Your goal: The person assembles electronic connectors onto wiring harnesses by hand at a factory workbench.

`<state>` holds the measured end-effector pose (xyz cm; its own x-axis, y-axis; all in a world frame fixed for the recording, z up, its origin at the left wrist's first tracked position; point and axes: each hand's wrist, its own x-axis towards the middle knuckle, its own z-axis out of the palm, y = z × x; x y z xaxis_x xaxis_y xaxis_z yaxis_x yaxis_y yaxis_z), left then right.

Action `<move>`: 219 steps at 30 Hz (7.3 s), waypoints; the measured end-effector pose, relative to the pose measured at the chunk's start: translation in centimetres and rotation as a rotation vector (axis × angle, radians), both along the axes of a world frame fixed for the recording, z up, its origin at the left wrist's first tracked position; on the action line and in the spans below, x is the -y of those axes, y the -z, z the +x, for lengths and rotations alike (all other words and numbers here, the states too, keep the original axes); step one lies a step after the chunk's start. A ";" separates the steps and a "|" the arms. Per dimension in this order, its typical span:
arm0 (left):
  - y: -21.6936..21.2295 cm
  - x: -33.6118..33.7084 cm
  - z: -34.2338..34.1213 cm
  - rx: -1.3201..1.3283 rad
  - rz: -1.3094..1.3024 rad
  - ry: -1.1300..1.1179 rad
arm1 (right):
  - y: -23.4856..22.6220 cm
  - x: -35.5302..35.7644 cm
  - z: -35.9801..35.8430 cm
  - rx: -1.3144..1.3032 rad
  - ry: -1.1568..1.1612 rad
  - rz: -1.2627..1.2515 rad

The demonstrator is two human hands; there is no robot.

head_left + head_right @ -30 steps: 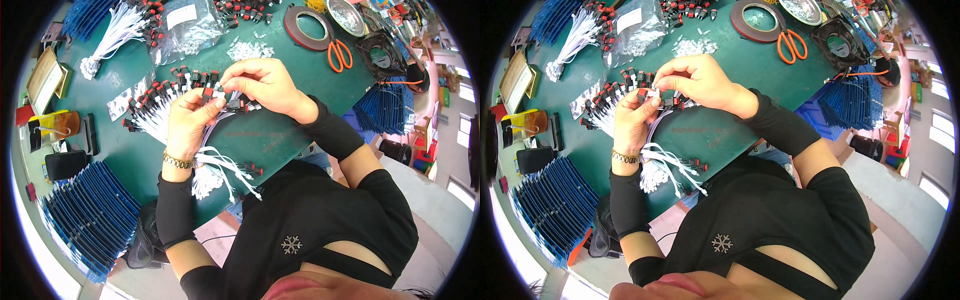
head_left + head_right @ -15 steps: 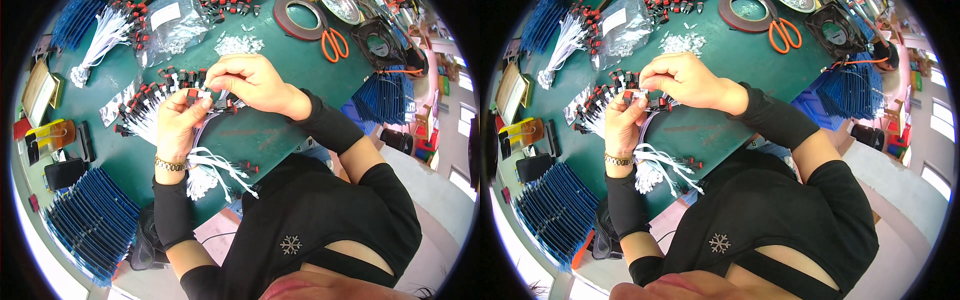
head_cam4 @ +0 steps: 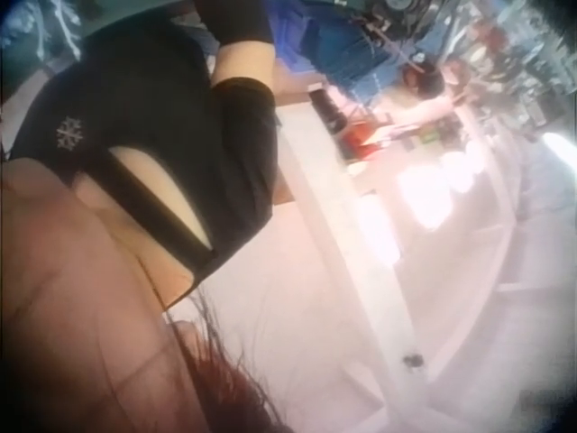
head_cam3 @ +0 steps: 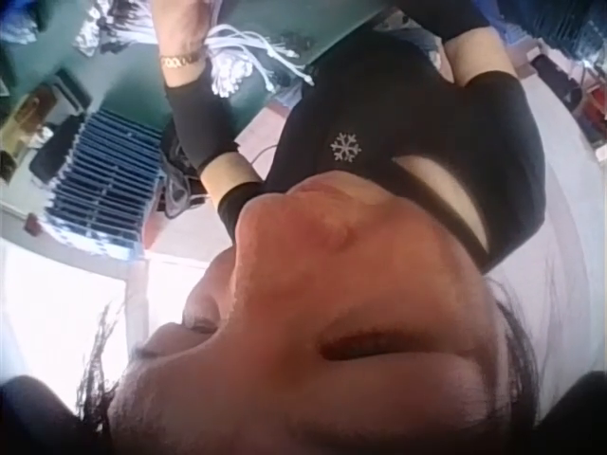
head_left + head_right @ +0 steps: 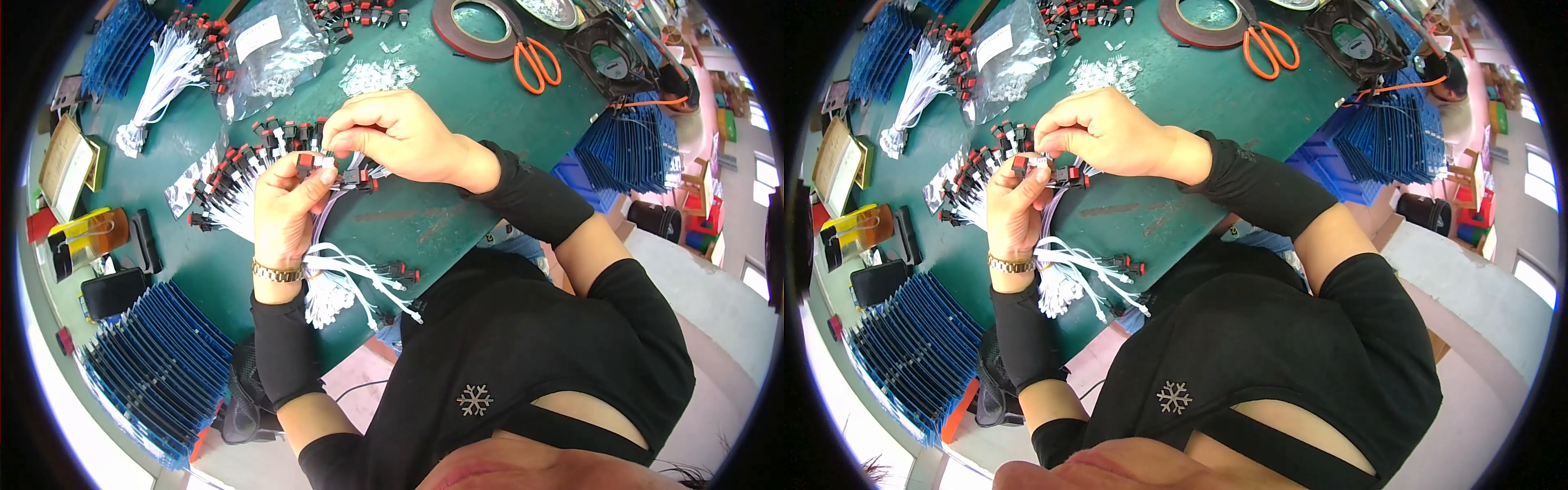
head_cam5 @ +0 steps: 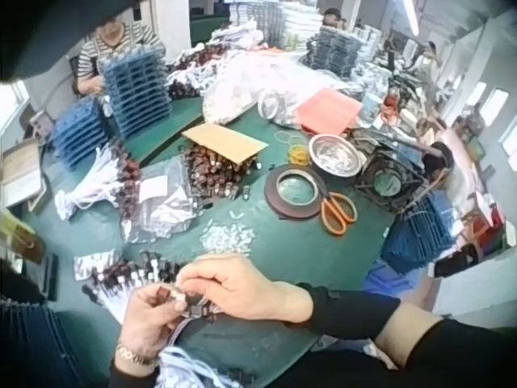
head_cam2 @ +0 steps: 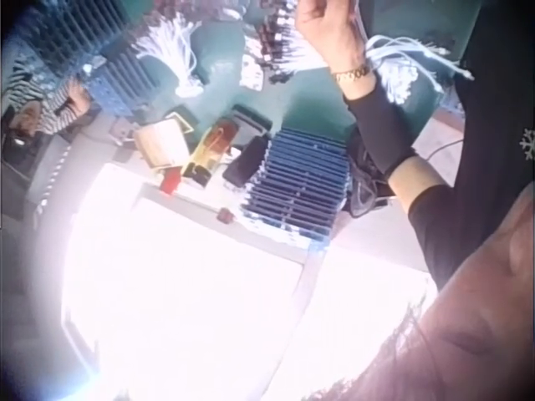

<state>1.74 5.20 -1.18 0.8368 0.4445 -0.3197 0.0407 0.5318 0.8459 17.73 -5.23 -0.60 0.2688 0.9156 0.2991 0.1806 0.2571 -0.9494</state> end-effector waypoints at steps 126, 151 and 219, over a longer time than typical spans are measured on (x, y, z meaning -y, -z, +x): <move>-0.1 0.0 0.2 0.059 -0.098 0.114 | -0.7 1.2 -0.2 -0.129 0.006 -0.020; 0.0 -0.1 0.1 0.040 -0.137 0.069 | -0.9 1.4 -1.3 -0.061 0.179 -0.012; 0.7 0.1 0.4 0.108 -0.072 0.034 | 0.2 -0.7 2.8 0.043 0.103 0.066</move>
